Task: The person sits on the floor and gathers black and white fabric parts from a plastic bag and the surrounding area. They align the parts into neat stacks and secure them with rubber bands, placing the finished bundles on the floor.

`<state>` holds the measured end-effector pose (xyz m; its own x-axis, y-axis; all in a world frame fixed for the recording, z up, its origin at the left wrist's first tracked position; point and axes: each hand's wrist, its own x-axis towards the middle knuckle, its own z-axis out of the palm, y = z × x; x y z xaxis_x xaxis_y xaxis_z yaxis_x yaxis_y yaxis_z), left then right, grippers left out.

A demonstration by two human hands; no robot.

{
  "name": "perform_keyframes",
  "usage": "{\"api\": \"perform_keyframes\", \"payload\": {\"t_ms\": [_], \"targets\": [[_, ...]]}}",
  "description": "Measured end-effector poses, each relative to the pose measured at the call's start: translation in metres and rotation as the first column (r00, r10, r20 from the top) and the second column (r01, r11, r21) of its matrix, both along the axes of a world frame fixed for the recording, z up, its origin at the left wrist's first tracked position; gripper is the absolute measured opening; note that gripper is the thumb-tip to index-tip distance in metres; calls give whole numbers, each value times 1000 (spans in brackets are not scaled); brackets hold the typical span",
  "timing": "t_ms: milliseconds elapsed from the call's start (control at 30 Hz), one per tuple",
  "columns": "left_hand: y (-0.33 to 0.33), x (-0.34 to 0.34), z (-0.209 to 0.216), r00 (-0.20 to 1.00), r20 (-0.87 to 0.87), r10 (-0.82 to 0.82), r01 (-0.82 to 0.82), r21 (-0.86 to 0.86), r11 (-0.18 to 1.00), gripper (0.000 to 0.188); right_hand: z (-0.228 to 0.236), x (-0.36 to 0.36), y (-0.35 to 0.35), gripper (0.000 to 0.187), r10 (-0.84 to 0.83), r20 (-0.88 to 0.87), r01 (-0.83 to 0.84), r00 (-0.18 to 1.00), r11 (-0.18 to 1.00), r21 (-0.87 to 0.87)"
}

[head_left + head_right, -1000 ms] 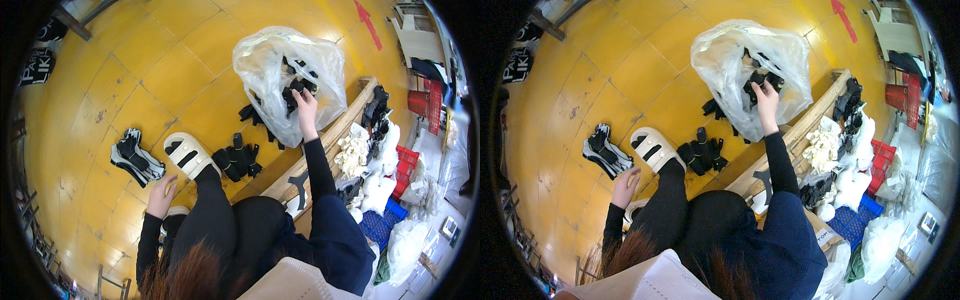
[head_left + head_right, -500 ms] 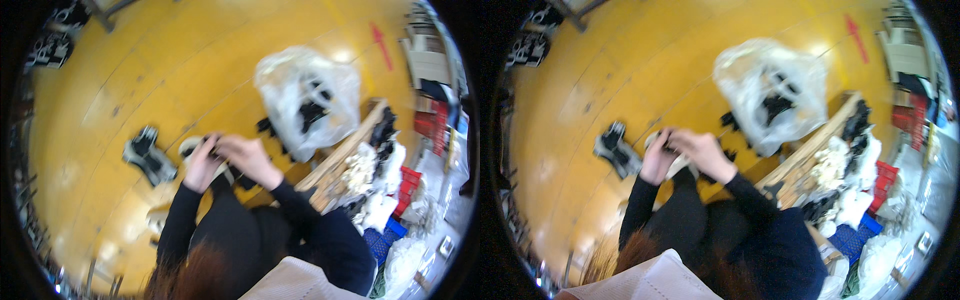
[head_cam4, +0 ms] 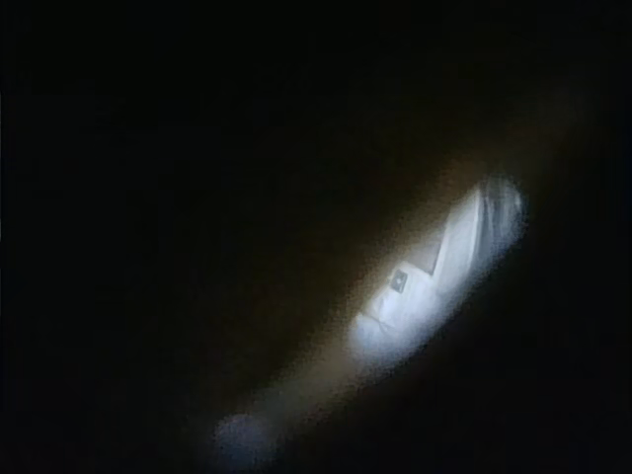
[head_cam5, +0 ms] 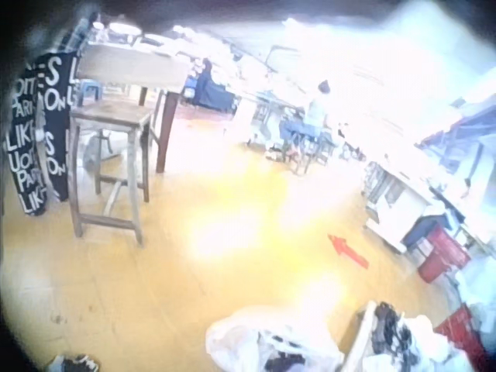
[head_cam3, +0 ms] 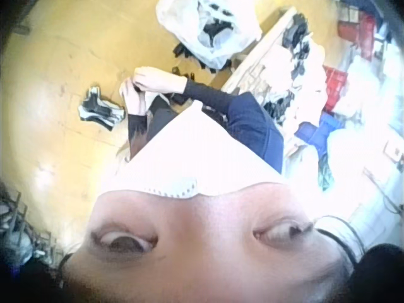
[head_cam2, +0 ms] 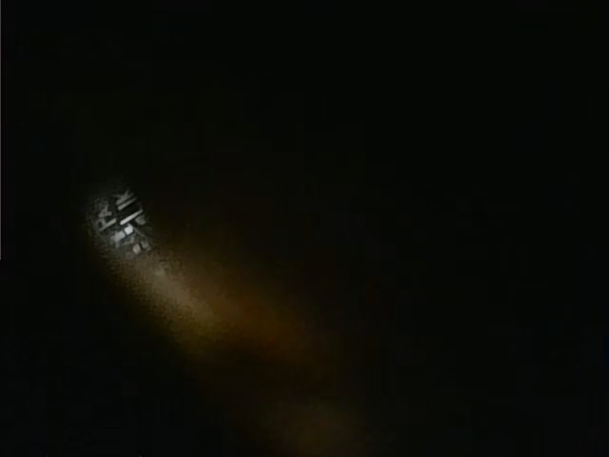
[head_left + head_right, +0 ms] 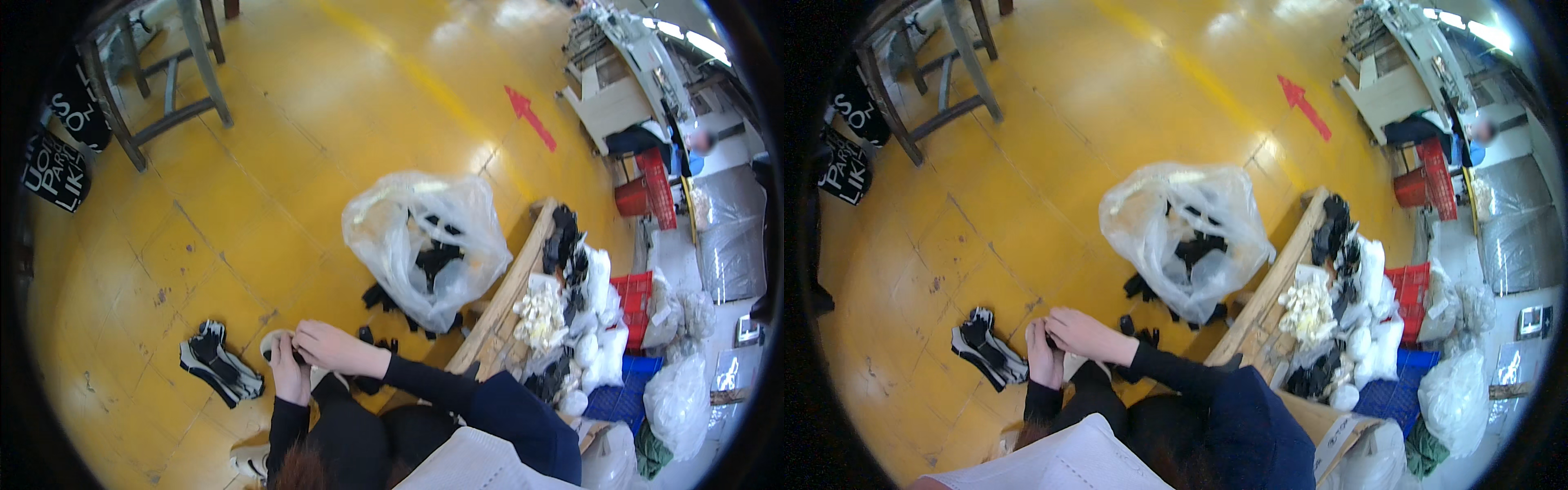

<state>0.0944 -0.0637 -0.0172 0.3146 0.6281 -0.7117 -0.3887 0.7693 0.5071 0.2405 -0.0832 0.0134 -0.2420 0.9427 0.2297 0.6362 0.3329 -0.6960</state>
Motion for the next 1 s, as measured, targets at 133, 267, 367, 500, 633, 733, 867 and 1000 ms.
{"api": "perform_keyframes", "payload": {"t_ms": [133, 267, 367, 500, 633, 733, 867, 1000], "targets": [[0, -17, -13, 994, -22, -104, 105, 55, 993, 23, -12, -11, -13, 11, 11, -197, -40, 980, 989, -146], [-4, -37, -17, 986, -37, -160, 157, -78, 985, 16, -12, -19, -27, 10, -11, -184, -23, 983, 983, -182], [-4, -49, -17, 990, -33, -140, 131, -200, 971, 16, -13, -25, -34, 8, 27, -324, -105, 946, 968, -226], [-10, -56, -18, 996, -12, -84, 79, -216, 973, 16, -9, -35, -43, 14, 49, -686, -448, 726, 790, -419], [-7, -48, -13, 999, 14, -51, 53, -205, 977, 16, -5, -36, -49, 34, -127, -809, -604, 573, 601, -523], [-6, -46, 2, 999, -18, -36, 32, -161, 986, 15, 0, -16, -37, 21, -207, -854, -607, 477, 625, -491], [1, -57, 4, 993, 122, -4, 15, -91, 996, 13, 0, 6, -25, 76, -507, -831, -433, 228, 712, -553], [3, -47, 15, 964, 208, -166, 166, 19, 986, 18, 0, 4, -3, 89, -110, -405, -69, 908, 913, -402]]}}
